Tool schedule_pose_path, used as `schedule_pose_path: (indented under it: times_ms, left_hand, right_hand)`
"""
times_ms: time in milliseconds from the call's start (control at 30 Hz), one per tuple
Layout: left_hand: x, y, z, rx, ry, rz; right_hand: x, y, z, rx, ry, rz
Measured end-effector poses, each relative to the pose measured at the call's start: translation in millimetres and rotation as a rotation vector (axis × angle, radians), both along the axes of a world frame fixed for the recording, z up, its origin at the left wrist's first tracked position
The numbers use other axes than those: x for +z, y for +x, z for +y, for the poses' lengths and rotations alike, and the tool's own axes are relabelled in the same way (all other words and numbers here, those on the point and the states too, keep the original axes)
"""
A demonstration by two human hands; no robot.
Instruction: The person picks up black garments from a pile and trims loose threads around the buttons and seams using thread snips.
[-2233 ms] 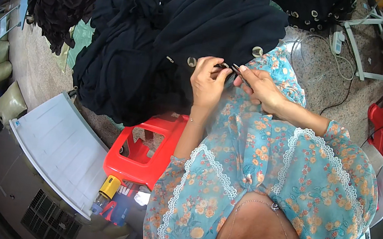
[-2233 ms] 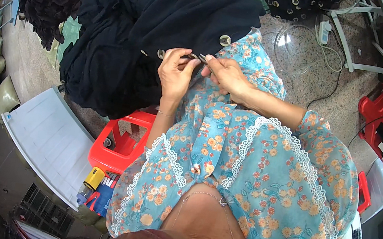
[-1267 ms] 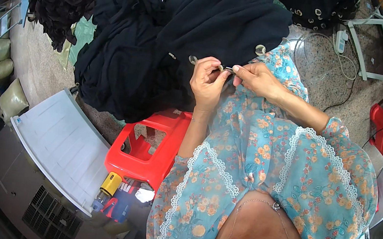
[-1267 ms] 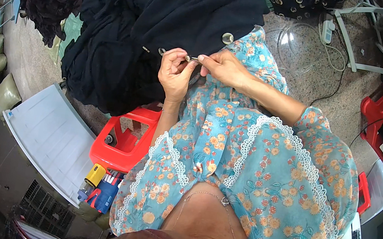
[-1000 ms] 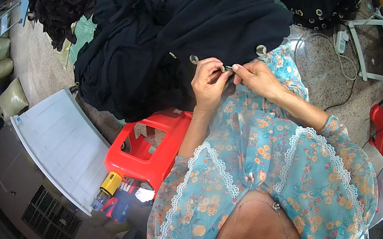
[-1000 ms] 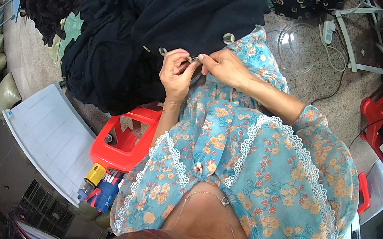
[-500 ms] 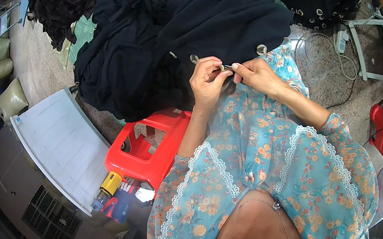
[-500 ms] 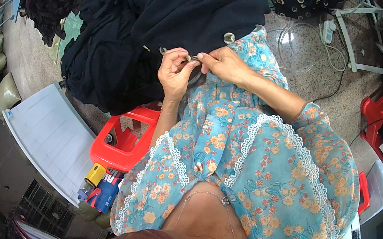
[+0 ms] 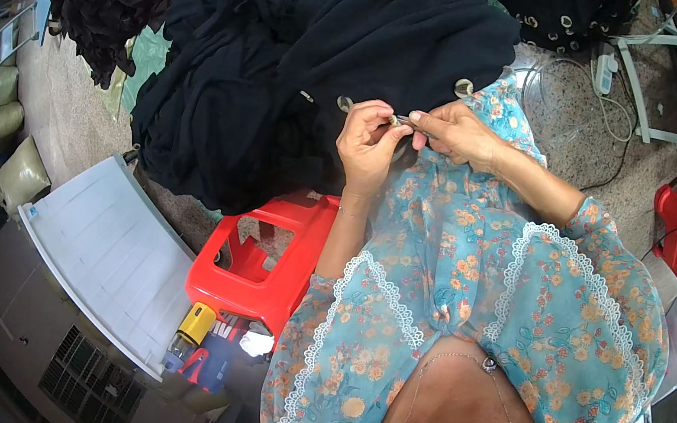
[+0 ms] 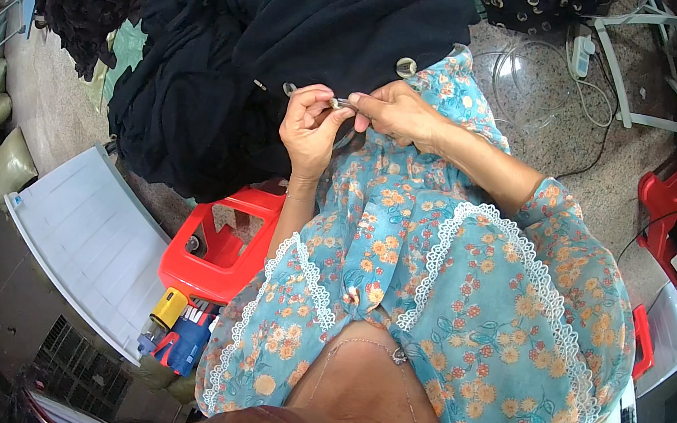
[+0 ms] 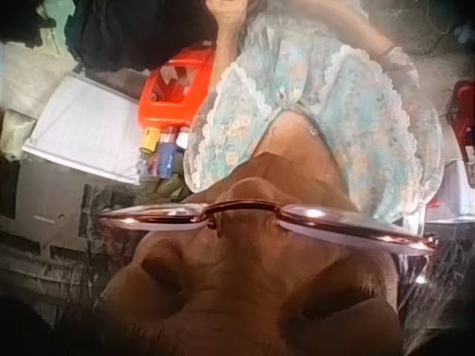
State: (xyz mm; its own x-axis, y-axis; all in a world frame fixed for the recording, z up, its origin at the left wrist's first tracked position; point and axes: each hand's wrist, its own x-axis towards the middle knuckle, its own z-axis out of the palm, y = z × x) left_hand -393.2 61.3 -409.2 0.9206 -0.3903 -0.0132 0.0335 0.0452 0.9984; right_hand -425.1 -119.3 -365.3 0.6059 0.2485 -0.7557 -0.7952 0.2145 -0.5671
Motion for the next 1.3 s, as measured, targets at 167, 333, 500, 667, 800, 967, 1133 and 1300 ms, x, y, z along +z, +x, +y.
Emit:
schedule_pose_path:
  times_ms: [167,333,500,667,800,967,1133,1300]
  left_hand:
    - [0.5,0.3,-0.6,-0.003,-0.002,0.017]
    - [-3.5,-0.3,0.9,0.002,0.028,0.002]
    - [-1.8,-0.4,-1.7,0.033,0.047,-0.019]
    - [-2.2,0.0,-2.1,0.035,0.026,-0.004]
    - [-6.6,-0.7,0.5,0.044,0.022,-0.006]
    - [-4.8,-2.6,-0.8,0.055,-0.012,0.013]
    - [-6.7,-5.4,-4.7,0.067,0.008,-0.040]
    - [0.3,-8.7,-3.6,0.109,0.184,-0.219]
  right_hand:
    - [-1.9,0.3,0.7,-0.018,0.024,0.009]
    - [-10.8,-1.2,5.3,0.006,-0.093,-0.047]
    - [-11.3,-8.6,2.8,-0.263,0.080,-0.069]
    - [-11.9,-11.1,-0.1,-0.134,0.038,-0.044]
    - [-11.1,-19.0,13.1,0.000,-0.757,-0.735]
    - [-9.5,-26.0,18.6,0.084,-1.028,-0.933]
    - [-12.3,-26.0,19.3,0.105,-1.024,-0.891]
    - [-11.3,-21.5,24.2,0.113,-0.965,-0.835]
